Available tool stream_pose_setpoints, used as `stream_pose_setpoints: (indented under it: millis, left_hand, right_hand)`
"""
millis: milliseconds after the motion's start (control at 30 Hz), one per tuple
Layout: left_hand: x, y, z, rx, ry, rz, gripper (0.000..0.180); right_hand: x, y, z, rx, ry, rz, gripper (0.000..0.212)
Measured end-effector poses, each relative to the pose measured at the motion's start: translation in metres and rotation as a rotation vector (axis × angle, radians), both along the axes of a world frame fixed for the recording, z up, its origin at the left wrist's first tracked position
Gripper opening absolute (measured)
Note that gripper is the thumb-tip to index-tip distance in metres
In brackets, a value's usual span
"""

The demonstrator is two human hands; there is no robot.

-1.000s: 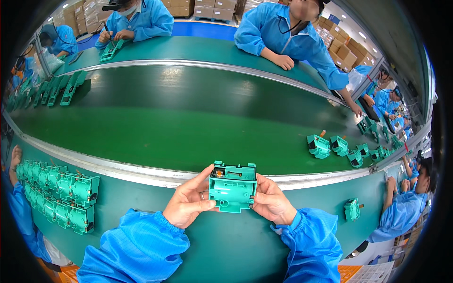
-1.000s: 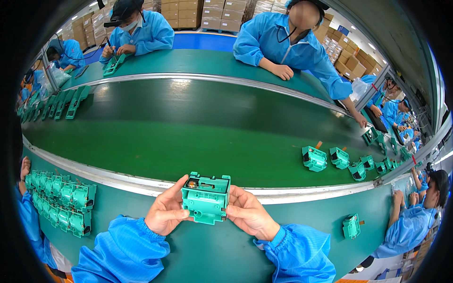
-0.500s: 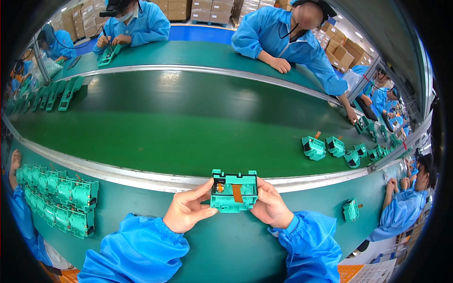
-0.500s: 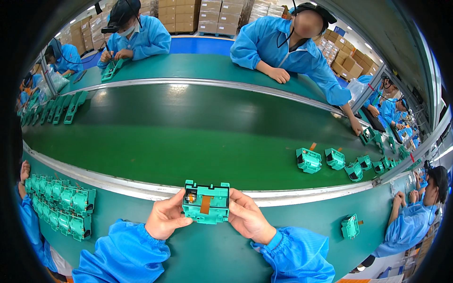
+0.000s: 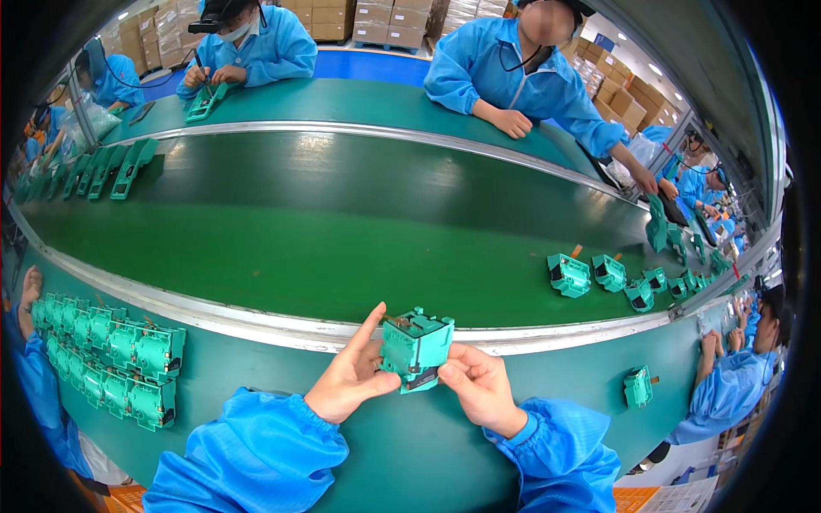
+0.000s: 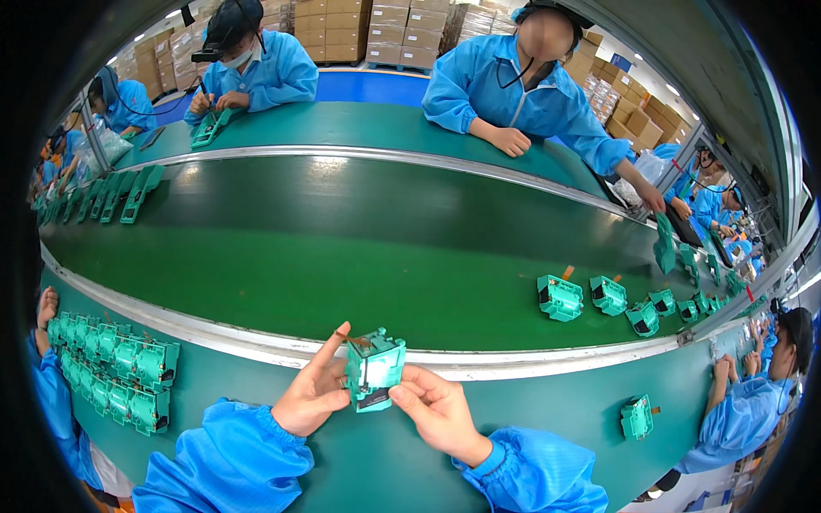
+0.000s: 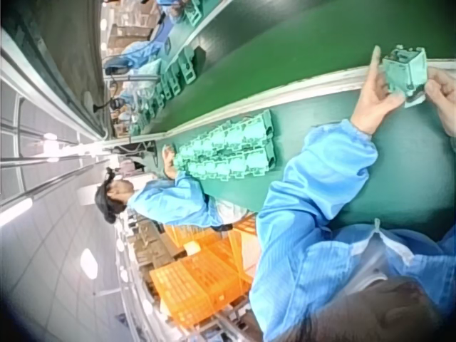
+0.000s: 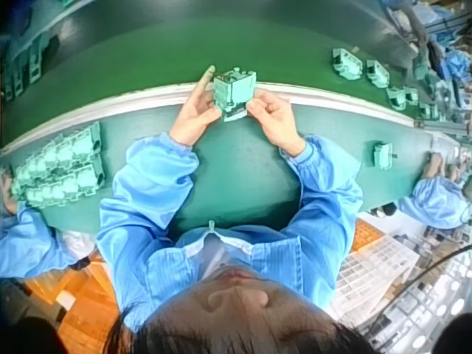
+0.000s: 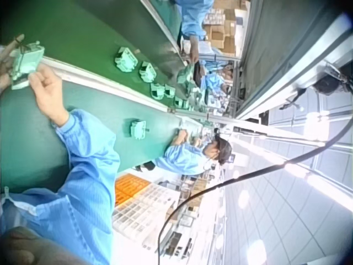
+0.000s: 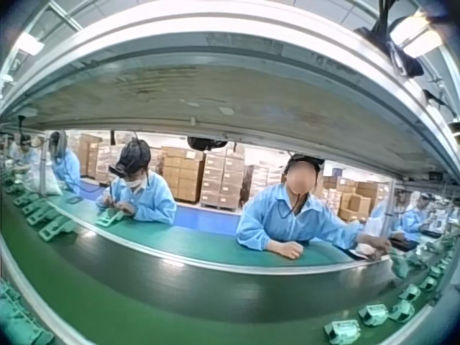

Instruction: The person assembles green plastic electronic component housings by hand on a factory assembly line.

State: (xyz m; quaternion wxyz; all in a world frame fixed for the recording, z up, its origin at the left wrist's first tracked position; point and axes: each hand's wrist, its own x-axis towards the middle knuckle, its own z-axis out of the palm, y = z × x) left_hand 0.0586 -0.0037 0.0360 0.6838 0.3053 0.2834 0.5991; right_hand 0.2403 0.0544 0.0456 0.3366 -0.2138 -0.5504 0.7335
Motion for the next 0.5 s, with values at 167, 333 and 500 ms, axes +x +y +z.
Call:
stream_pose_setpoints:
  millis: [167,333,500]
  left_hand:
    - [-0.002,0.002,0.0,0.005,0.053,-0.036,0.077]
    - [-0.002,-0.003,-0.013,-0.156,-0.532,-0.14,0.069]
    - [-0.005,-0.002,-0.016,-0.079,-0.668,-0.269,0.074]
  right_hand:
    - [-0.002,-0.011,0.011,0.161,-0.164,-0.044,0.03]
    - [0.002,-0.009,0.01,0.375,0.012,-0.331,0.019]
    - [0.001,-0.002,-0.003,0.355,-0.045,-0.346,0.013]
